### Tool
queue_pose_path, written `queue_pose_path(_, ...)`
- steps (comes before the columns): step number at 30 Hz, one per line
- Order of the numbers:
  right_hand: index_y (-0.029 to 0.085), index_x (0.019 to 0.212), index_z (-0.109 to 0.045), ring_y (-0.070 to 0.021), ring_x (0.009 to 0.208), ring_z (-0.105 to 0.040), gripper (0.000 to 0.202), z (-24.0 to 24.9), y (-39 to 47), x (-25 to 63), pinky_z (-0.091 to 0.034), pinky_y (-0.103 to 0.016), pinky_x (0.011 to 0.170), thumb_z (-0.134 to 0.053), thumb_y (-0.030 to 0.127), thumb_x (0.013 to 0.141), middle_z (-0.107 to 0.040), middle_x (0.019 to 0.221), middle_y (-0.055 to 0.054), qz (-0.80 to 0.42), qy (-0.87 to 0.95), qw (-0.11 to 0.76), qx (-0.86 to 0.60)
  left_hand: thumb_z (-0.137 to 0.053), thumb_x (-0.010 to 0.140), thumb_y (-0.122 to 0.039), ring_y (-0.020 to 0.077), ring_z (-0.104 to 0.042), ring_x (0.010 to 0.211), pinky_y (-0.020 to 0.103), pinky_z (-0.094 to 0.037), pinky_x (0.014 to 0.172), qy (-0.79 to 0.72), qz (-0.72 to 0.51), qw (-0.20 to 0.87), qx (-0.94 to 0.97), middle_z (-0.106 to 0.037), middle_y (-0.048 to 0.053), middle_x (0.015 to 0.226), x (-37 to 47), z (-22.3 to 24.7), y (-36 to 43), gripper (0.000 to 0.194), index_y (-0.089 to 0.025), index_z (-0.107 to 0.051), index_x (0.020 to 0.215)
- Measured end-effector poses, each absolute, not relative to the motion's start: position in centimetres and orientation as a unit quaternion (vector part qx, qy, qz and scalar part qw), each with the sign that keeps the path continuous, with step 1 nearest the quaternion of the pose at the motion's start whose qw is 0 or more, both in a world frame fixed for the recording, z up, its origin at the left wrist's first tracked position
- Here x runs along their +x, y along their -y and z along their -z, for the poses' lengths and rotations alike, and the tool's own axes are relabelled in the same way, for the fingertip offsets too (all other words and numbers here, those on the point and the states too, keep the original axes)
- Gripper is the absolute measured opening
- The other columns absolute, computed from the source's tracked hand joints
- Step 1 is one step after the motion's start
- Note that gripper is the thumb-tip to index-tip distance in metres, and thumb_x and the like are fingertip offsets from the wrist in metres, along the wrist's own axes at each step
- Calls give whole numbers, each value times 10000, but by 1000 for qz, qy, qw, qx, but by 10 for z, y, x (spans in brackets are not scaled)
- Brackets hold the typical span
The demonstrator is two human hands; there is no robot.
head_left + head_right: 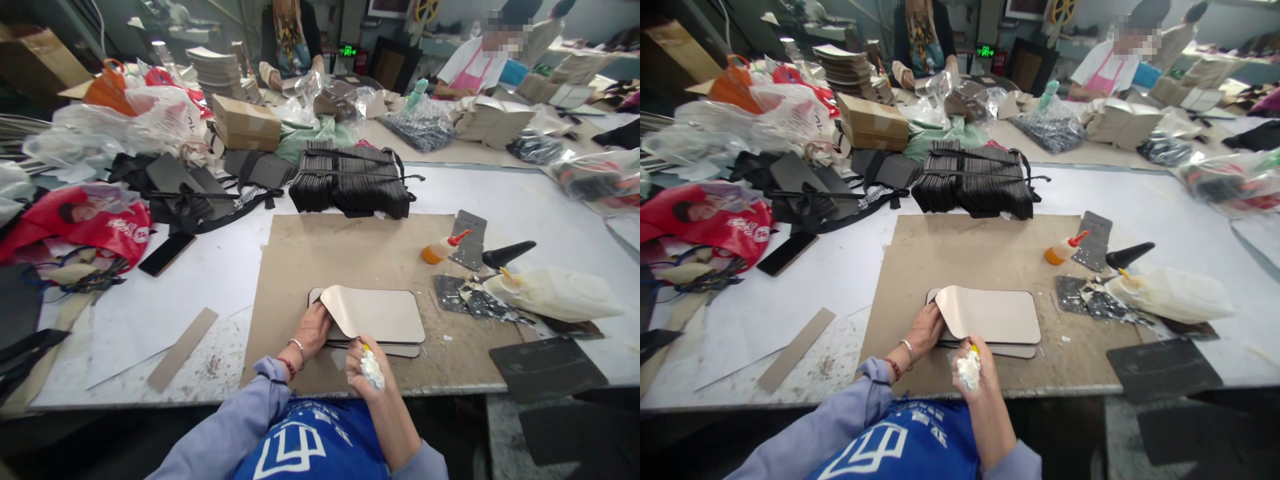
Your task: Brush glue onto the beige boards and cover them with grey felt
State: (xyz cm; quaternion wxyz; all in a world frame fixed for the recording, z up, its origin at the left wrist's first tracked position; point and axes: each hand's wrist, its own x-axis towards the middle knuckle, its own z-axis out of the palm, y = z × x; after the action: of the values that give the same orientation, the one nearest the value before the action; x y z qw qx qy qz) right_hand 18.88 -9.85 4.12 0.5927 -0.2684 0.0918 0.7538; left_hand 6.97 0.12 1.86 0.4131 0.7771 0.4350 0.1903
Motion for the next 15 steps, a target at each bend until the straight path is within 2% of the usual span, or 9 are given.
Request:
queue_pose_path(2,205,541,-353,-10,313,-243,315,-53,105,200,-283,-121,290,-619,179,706,-326,422,114,-733,-115,623,-247,-433,808,-246,247,-432,1105,422,-335,977,-424,-145,339,827,-537,121,1159,72,-8,-1,342,-159,-528,1125)
queue_pose_path(5,205,599,-345,-10,306,-294,260,-76,119,228,-274,-111,292,-504,75,759,-345,436,116,-688,-150,681,-201,-468,794,-226,242,-395,1132,418,-311,993,-465,-95,292,830,-468,113,1242,78,-2,-4,494,-180,-401,1281)
queue_pose_path(10,221,680,-325,-35,291,-342,242,-113,153,291,-283,-146,288,-367,13,795,-320,424,124,-613,-179,746,-188,-481,798,-241,240,-393,1108,389,-318,981,-481,-60,261,835,-466,98,1202,83,-2,-8,476,-198,-432,1270)
queue_pose_path(15,260,719,-352,-73,279,-373,240,-152,192,338,-343,-213,261,-333,48,831,-384,447,89,-524,-184,800,-226,-470,804,-255,241,-398,1085,389,-329,966,-478,-68,238,843,-466,96,1181,82,3,-7,446,-213,-460,1247)
